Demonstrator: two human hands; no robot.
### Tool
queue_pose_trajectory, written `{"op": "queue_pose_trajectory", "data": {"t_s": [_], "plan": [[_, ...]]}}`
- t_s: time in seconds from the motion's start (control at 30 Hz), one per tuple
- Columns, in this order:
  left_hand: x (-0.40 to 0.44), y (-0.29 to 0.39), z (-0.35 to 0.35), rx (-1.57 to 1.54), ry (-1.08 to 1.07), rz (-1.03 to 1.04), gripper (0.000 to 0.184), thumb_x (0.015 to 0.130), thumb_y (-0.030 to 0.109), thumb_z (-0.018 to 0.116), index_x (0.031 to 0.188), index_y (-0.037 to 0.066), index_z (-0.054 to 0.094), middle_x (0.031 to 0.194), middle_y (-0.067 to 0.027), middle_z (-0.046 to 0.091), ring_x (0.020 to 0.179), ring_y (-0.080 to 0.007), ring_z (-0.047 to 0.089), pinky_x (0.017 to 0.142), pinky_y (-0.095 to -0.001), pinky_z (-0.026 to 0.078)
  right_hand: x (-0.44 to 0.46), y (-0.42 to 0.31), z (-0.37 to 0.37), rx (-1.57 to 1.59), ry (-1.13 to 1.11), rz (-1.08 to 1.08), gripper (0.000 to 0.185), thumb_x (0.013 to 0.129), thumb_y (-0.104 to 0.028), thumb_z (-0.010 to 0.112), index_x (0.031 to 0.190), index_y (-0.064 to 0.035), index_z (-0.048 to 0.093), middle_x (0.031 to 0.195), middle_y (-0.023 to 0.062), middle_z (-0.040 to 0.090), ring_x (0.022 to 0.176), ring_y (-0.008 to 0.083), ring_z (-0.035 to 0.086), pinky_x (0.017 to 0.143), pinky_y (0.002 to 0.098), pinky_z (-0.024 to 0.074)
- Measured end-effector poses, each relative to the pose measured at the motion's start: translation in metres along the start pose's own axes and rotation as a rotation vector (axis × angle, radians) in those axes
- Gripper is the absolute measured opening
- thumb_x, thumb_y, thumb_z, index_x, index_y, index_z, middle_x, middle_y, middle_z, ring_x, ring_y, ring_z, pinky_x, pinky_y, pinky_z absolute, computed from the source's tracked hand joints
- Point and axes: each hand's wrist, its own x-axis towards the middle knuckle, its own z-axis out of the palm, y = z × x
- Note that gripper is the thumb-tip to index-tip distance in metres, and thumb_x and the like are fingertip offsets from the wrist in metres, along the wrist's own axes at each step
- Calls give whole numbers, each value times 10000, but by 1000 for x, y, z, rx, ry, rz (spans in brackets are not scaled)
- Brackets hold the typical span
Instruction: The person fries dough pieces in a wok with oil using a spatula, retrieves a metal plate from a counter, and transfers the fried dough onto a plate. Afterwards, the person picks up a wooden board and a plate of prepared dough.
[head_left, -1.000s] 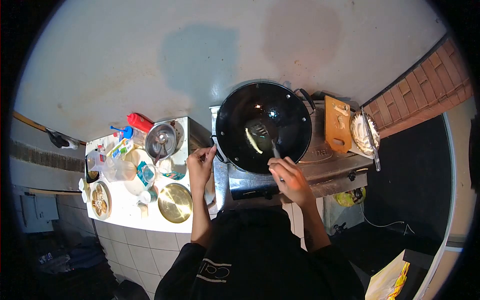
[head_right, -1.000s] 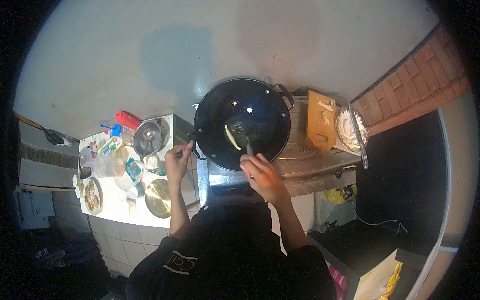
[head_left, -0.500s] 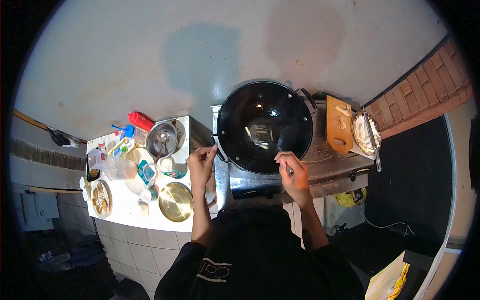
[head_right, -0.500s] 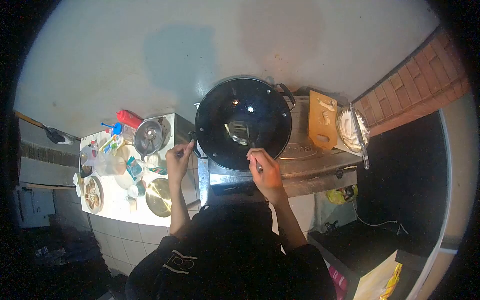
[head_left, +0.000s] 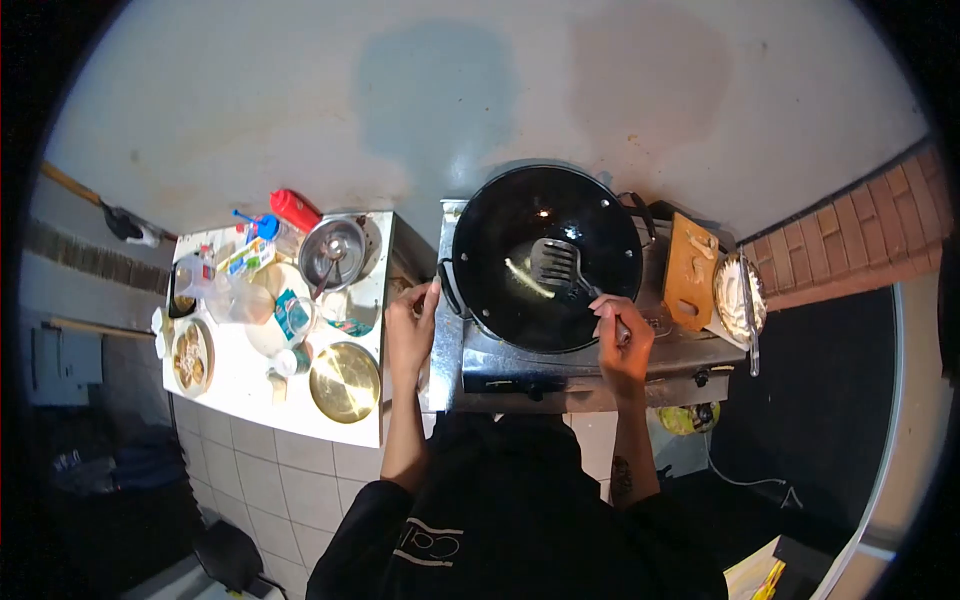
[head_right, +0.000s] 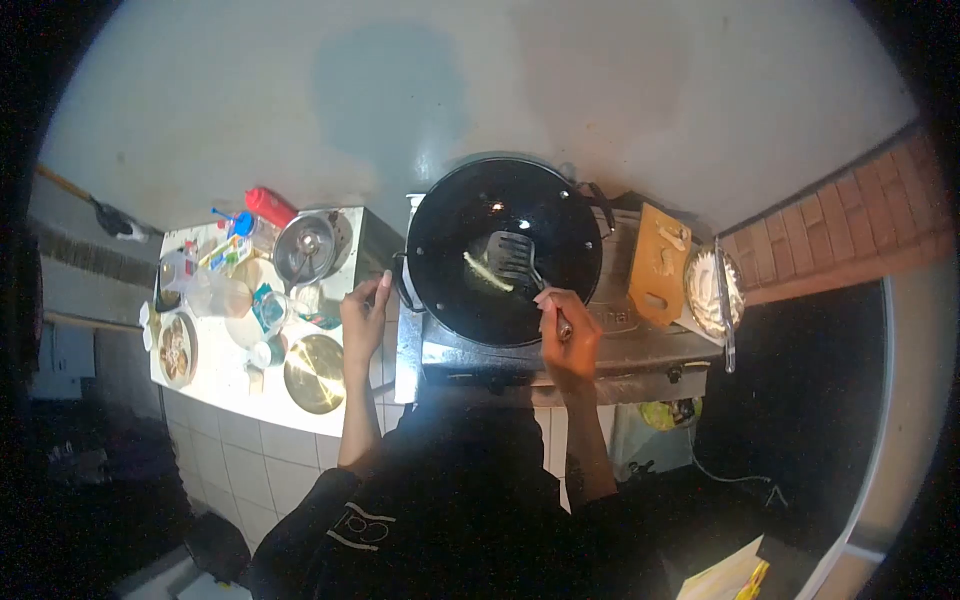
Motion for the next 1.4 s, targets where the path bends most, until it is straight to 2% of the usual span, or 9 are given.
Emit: {"op": "queue_pose_trajectory", "data": {"t_s": [0.07, 0.23, 0.33, 0.63, 0.7, 0.97, 1.2, 1.23, 1.4], "plan": [[-8, 4, -5, -14, 62, -29, 351, 888, 297, 594, 957, -42, 653, 779, -184, 654, 660, -212, 610, 594, -313, 451, 4, -1, -1, 23, -41, -9, 63, 866, 31, 496, 856, 8, 553, 857, 78, 614, 572, 69, 497, 510, 220, 398], [-35, 7, -10, -54, 223, -45, 269, 882, 223, 615, 924, -40, 649, 644, -50, 571, 578, -72, 456, 524, -233, 379, 14, 5, 2, 111, -103, -54, 80, 898, 10, 485, 856, 24, 551, 881, 88, 615, 565, 65, 498, 507, 200, 400], [-58, 5, -8, -105, 319, -59, 251, 880, 216, 616, 905, -31, 655, 631, -27, 564, 568, -67, 450, 516, -230, 369, 19, 11, 1, 176, -182, -140, 89, 918, 3, 470, 875, 38, 540, 910, 110, 607, 564, 59, 486, 496, 182, 384], [-150, 37, 20, -107, 536, -142, 218, 846, 196, 663, 828, -21, 660, 619, 1, 535, 572, -47, 434, 504, -210, 338, 27, 24, -25, 377, -349, -97, 63, 891, 24, 481, 893, 43, 541, 964, 108, 593, 588, 81, 509, 513, 201, 407], [-165, 39, 24, -91, 529, -223, 220, 834, 199, 676, 811, -20, 667, 626, -5, 539, 592, -50, 442, 512, -213, 343, 27, 28, -30, 402, -365, -112, 65, 888, 28, 477, 894, 46, 539, 962, 109, 594, 590, 81, 509, 512, 201, 406], [-177, 52, 22, 0, 562, -222, 201, 795, 191, 718, 799, -8, 697, 633, 2, 486, 574, -60, 390, 494, -231, 288, 37, 33, -47, 414, -339, -134, 83, 878, 44, 464, 912, 56, 540, 969, 121, 594, 611, 91, 524, 528, 209, 418], [-123, 45, 30, -113, 461, -65, 155, 778, 154, 738, 788, 3, 705, 651, 27, 456, 576, -47, 363, 495, -218, 257, 26, 34, -66, 298, -172, -93, 56, 879, 40, 486, 883, 42, 542, 937, 98, 599, 624, 90, 523, 564, 211, 436], [-114, 45, 32, -168, 415, -117, 150, 766, 149, 751, 780, 7, 707, 651, 32, 453, 579, -45, 366, 493, -212, 255, 21, 33, -63, 371, -134, -88, 54, 877, 46, 491, 868, 39, 543, 935, 94, 598, 634, 84, 521, 570, 210, 441], [-60, 38, 35, -200, 295, 69, 124, 740, 117, 771, 758, 15, 703, 629, 37, 427, 572, -45, 356, 489, -209, 244, -10, 30, -48, 381, 19, 16, 50, 909, 6, 482, 896, 27, 525, 952, 104, 595, 598, 80, 534, 517, 212, 435]]}}
